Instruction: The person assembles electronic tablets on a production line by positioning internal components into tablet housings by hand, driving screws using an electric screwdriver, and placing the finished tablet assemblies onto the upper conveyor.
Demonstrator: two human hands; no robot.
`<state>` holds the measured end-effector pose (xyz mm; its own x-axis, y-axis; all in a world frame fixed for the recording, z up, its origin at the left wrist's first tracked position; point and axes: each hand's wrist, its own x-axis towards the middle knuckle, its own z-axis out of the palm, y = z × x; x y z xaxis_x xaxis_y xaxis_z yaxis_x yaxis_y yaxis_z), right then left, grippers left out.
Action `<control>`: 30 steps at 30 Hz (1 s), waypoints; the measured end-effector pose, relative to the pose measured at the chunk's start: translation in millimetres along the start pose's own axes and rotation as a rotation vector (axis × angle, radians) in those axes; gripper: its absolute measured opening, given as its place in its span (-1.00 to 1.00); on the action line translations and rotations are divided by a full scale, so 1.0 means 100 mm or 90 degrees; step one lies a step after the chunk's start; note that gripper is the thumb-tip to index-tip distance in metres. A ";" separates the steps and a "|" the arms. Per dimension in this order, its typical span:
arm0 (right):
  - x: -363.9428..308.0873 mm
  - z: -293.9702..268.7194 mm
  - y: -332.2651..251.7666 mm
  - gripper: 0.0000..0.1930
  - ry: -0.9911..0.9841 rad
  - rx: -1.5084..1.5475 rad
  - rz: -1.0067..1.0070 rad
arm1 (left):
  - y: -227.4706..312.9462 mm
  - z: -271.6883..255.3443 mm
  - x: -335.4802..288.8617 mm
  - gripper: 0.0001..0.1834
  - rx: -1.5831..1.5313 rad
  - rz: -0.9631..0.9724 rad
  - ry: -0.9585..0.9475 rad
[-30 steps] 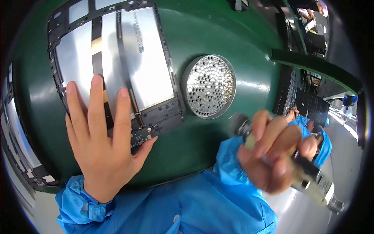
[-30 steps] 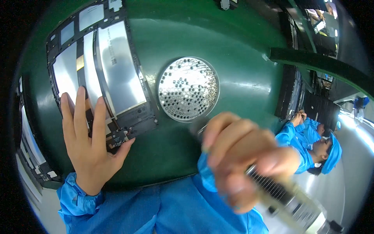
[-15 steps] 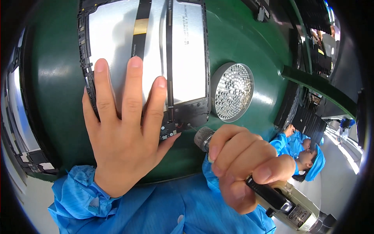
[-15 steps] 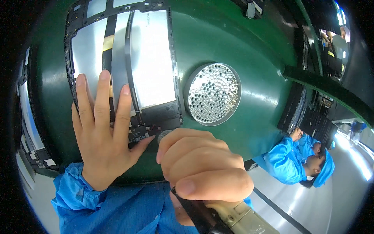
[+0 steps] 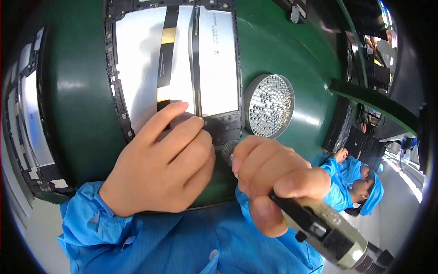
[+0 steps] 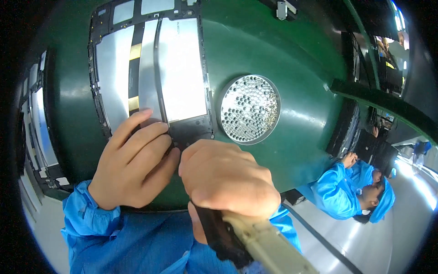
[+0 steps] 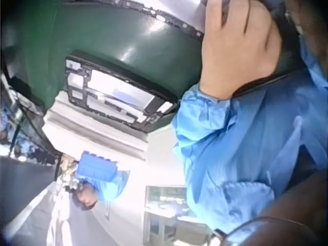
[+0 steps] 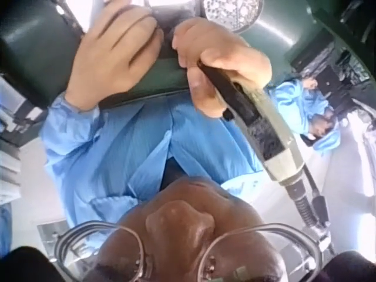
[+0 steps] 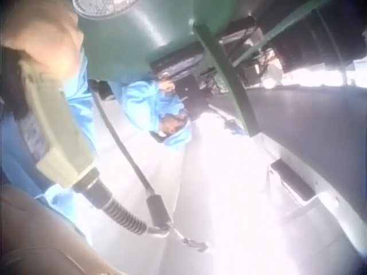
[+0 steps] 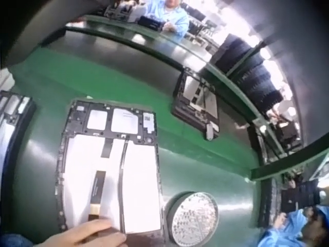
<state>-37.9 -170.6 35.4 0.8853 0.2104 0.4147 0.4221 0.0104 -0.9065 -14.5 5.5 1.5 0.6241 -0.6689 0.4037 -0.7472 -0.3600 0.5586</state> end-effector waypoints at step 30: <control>-0.65 -1.23 -0.16 -0.59 0.317 -0.008 -0.067 | 0.06 -0.06 0.12 -0.44 0.188 0.022 -0.098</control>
<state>-78.3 -304.6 33.2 0.8225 -0.2823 0.4937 0.5132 -0.0057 -0.8583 -10.2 -0.5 13.7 0.5720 -0.7667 0.2914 -0.8154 -0.4930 0.3034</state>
